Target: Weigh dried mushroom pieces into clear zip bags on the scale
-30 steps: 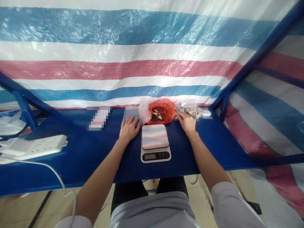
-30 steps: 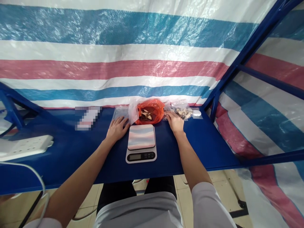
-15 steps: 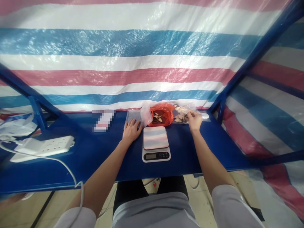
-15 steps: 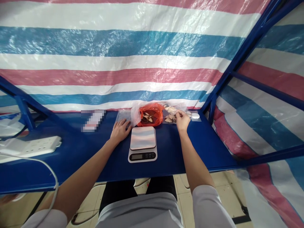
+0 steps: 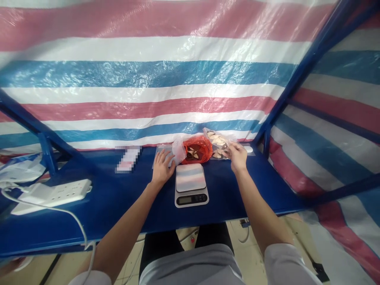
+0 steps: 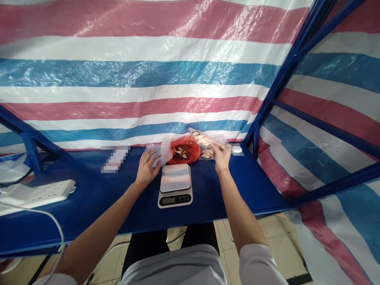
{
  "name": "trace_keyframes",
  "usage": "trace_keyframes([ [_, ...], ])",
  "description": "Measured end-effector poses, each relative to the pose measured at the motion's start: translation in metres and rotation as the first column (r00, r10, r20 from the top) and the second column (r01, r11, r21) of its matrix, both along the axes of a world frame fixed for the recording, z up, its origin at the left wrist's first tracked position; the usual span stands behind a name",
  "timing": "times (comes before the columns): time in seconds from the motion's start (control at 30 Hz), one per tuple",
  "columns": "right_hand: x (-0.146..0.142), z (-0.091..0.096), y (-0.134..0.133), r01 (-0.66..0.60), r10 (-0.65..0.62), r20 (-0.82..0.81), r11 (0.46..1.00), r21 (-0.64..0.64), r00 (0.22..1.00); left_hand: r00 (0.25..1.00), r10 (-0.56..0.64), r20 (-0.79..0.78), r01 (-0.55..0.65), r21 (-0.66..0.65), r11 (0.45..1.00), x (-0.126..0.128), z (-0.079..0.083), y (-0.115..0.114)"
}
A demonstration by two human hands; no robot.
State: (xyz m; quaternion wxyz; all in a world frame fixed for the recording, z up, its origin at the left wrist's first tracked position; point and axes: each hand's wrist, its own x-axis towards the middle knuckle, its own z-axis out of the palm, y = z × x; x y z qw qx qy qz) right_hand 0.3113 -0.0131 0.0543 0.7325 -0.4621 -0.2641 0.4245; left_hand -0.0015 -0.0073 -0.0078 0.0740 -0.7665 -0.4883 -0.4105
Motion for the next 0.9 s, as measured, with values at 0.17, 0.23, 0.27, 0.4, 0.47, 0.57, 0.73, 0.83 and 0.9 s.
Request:
trace_keyframes([
  [0.17, -0.027, 0.004, -0.012, -0.185, 0.182, -0.095, 0.983, -0.019, 0.979, 0.929, -0.128, 0.346, 0.162, -0.071, 0.984, 0.043, 0.045, -0.013],
  [0.23, -0.038, 0.004, -0.016, -0.265, 0.260, -0.116, 0.964, -0.028, 0.959, 0.811, -0.080, 0.579, 0.243, -0.210, 0.947, 0.060, 0.056, -0.015],
  [0.27, -0.044, 0.003, -0.017, -0.309, 0.302, -0.120, 0.951, -0.037, 0.946, 0.714, -0.020, 0.700, 0.306, -0.285, 0.908, 0.067, 0.060, -0.015],
  [0.4, -0.060, -0.004, -0.017, -0.440, 0.428, -0.132, 0.894, -0.082, 0.894, 0.267, 0.197, 0.943, 0.587, -0.322, 0.743, 0.083, 0.064, -0.016],
  [0.47, -0.066, -0.009, -0.015, -0.449, 0.434, -0.146, 0.889, -0.095, 0.889, 0.128, 0.248, 0.960, 0.633, -0.271, 0.725, 0.083, 0.063, -0.017],
  [0.57, -0.072, -0.016, -0.013, -0.463, 0.445, -0.154, 0.879, -0.112, 0.882, 0.033, 0.296, 0.955, 0.663, -0.242, 0.708, 0.080, 0.060, -0.020],
  [0.73, -0.081, -0.025, -0.012, -0.558, 0.531, -0.185, 0.817, -0.146, 0.827, -0.008, 0.245, 0.969, 0.712, -0.167, 0.682, 0.075, 0.060, -0.019],
  [0.83, -0.080, -0.028, -0.013, -0.602, 0.587, -0.132, 0.786, -0.141, 0.798, 0.038, 0.232, 0.972, 0.679, -0.195, 0.708, 0.070, 0.065, -0.015],
  [0.9, -0.077, -0.025, -0.014, -0.620, 0.622, -0.037, 0.773, -0.134, 0.782, 0.088, 0.211, 0.974, 0.638, -0.218, 0.738, 0.064, 0.070, -0.013],
])
